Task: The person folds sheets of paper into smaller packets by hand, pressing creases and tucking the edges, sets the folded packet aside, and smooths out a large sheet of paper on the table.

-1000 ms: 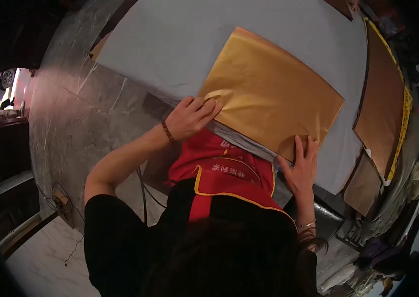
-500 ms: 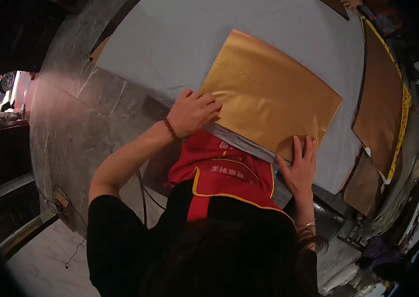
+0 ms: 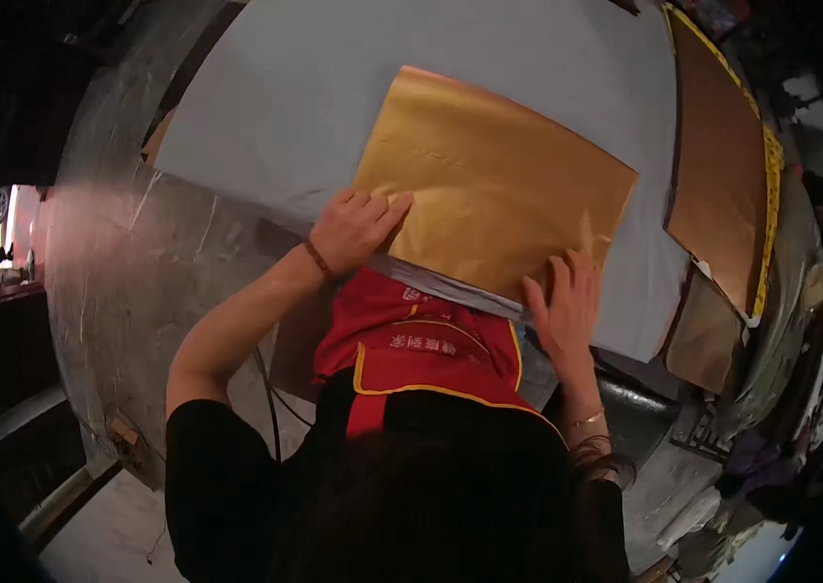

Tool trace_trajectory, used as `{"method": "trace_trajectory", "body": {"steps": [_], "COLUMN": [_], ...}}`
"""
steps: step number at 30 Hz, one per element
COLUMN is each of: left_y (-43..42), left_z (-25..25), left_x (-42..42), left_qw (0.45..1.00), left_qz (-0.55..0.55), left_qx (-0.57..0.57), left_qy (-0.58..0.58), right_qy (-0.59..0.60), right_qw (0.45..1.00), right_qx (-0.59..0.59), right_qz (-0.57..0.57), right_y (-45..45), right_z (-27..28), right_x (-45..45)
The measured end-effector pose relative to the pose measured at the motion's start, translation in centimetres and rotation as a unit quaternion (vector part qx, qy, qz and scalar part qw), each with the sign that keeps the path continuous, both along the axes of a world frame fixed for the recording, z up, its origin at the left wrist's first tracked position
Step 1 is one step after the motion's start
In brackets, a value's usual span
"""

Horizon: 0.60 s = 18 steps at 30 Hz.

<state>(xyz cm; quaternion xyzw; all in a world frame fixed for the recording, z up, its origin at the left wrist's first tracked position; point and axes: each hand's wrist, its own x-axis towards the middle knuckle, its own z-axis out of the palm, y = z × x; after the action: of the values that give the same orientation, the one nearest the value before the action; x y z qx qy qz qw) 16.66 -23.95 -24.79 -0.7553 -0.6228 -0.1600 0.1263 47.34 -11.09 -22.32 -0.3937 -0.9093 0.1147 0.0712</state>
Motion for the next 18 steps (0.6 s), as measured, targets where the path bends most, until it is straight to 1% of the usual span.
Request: {"method": "trace_trajectory", "body": {"steps": [2,4,5,7,8,11,13,18], "left_y": [0.0,0.0,-0.1,-0.2,-0.2,0.0,0.0,0.2], "left_z": [-0.1,-0.7,-0.8,-0.1,0.1,0.0,0.1,0.7], "left_x": [0.0,-0.3,-0.3,0.0,0.1,0.1,-0.1,0.1], "left_qw": [0.999,1.000,0.999,0.997,0.997,0.995,0.997,0.997], "left_qz": [0.020,-0.002,0.005,0.022,0.014,0.021,0.017,0.014], "left_qx": [-0.017,-0.006,-0.023,-0.068,-0.062,-0.069,-0.043,-0.044], "left_qy": [0.033,0.019,0.025,0.043,0.047,0.066,0.069,0.062], "right_qy": [0.047,0.040,0.040,0.055,0.057,0.010,0.009,0.005], "right_qw": [0.997,0.991,0.992,0.977,0.978,0.975,0.973,0.973], "right_qx": [0.029,0.062,0.068,0.087,0.093,0.075,0.077,0.049], "right_qz": [0.046,0.110,0.098,0.186,0.177,0.210,0.216,0.224], "right_y": [-0.1,0.2,0.3,0.9,1.5,3.1,4.1,6.7], "right_z": [-0.8,-1.3,-1.7,-2.1,-2.0,-1.7,-1.8,-2.2], "right_x": [-2.7,-5.8,-7.0,-8.3,-8.2,-7.5,-6.7,-4.5]}}
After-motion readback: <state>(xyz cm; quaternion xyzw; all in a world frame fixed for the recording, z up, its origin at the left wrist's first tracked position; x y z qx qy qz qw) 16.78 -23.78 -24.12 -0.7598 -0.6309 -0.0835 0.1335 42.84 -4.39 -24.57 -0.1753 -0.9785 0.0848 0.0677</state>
